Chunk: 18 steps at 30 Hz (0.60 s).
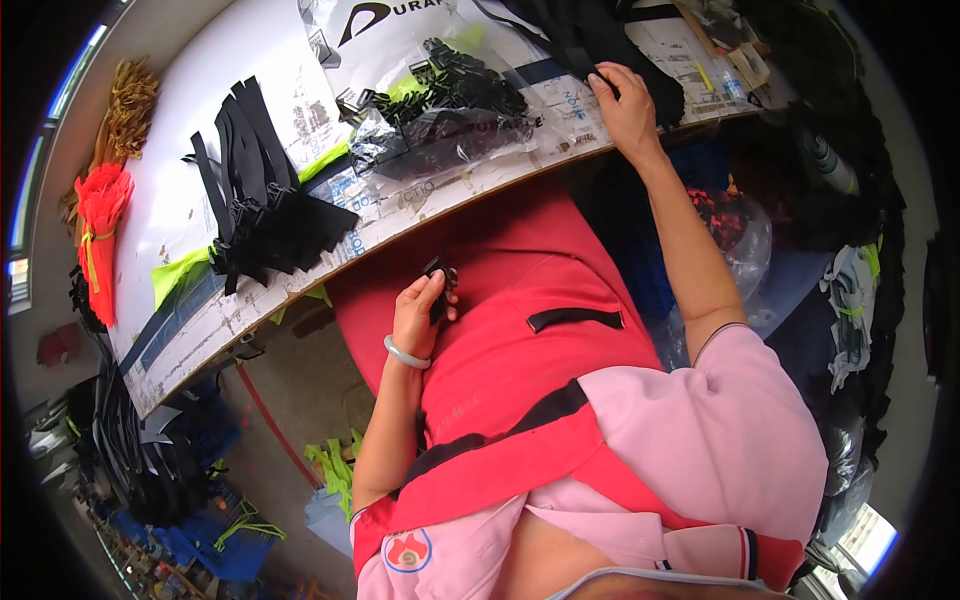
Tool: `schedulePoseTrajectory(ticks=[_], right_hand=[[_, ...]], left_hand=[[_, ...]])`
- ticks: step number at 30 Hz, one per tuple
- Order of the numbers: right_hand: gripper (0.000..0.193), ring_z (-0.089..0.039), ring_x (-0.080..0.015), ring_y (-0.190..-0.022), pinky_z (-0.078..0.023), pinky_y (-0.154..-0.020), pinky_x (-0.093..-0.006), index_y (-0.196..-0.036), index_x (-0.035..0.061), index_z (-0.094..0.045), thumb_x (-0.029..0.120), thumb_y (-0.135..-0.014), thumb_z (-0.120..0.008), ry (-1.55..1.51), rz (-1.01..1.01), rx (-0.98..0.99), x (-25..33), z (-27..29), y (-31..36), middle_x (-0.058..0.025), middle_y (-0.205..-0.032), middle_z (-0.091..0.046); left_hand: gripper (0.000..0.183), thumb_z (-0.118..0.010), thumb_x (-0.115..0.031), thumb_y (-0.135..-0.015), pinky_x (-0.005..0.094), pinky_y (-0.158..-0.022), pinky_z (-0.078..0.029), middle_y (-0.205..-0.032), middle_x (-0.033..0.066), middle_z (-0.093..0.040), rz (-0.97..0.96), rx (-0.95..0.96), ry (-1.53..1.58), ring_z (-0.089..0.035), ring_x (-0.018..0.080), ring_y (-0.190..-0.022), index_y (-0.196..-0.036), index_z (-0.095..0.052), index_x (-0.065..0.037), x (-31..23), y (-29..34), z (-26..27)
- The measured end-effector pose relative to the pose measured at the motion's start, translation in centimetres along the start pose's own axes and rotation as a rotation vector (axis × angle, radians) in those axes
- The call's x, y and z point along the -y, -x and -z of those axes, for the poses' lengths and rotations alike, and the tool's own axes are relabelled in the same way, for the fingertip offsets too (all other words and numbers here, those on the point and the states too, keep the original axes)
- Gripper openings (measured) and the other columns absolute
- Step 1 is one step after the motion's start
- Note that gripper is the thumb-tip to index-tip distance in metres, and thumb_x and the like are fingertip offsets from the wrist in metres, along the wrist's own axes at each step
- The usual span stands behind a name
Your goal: Attaching plastic buckles to black nylon webbing straps at a factory workstation.
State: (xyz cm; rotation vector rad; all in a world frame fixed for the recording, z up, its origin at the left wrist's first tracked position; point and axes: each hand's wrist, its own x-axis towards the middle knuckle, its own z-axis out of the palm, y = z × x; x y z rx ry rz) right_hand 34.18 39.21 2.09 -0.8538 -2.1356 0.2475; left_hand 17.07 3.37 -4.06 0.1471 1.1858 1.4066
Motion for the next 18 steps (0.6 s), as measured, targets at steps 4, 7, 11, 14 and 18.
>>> schedulePoseTrajectory(ticks=[4,7,11,14,18], right_hand=[[0.028,-0.061,-0.0334,-0.095,-0.047,-0.082,-0.0426,-0.098,0.0071,-0.067,0.033,-0.089,-0.059,0.171,-0.218,0.079,-9.0,1.8,-6.4,-0.0151,-0.101,-0.066],[0.032,-0.061,-0.0363,-0.098,-0.047,-0.082,-0.0443,-0.102,0.0090,-0.066,0.036,-0.090,-0.055,0.106,-0.423,0.131,-12.3,0.4,-6.2,-0.0178,-0.103,-0.066],[0.038,-0.057,-0.0414,-0.105,-0.046,-0.089,-0.0452,-0.118,0.0081,-0.056,0.035,-0.093,-0.048,0.153,-0.421,0.052,-7.9,-3.3,-3.6,-0.0221,-0.109,-0.064],[0.038,-0.059,-0.0419,-0.102,-0.046,-0.087,-0.0461,-0.118,0.0085,-0.056,0.035,-0.093,-0.048,0.108,-0.449,0.096,-4.7,-3.7,-2.3,-0.0222,-0.109,-0.064],[0.043,-0.059,-0.0405,-0.102,-0.046,-0.087,-0.0447,-0.119,0.0080,-0.057,0.039,-0.089,-0.057,-0.060,-0.401,0.149,-4.3,-2.8,-1.9,-0.0244,-0.108,-0.063]], left_hand=[[0.021,-0.057,-0.019,-0.094,0.0234,-0.052,-0.047,-0.080,0.0042,-0.061,0.021,-0.011,0.032,-0.057,0.0112,-0.067,-0.097,-0.063,0.001,0.0,-0.5,-0.2],[0.021,-0.057,-0.019,-0.094,0.0234,-0.052,-0.046,-0.080,0.0043,-0.061,0.030,-0.010,0.023,-0.056,0.0112,-0.066,-0.096,-0.063,0.000,0.0,-0.7,-0.4],[0.021,-0.058,-0.020,-0.094,0.0232,-0.052,-0.046,-0.080,0.0045,-0.061,0.018,-0.039,0.015,-0.056,0.0112,-0.066,-0.095,-0.063,0.000,0.2,-0.8,-0.3],[0.021,-0.058,-0.020,-0.094,0.0234,-0.052,-0.046,-0.080,0.0044,-0.061,0.031,-0.046,0.023,-0.056,0.0111,-0.066,-0.095,-0.063,0.000,0.2,-0.7,-0.2],[0.022,-0.059,-0.021,-0.093,0.0240,-0.054,-0.047,-0.079,0.0042,-0.061,0.057,0.000,-0.046,-0.057,0.0113,-0.065,-0.097,-0.063,0.001,0.4,-0.9,0.4]])
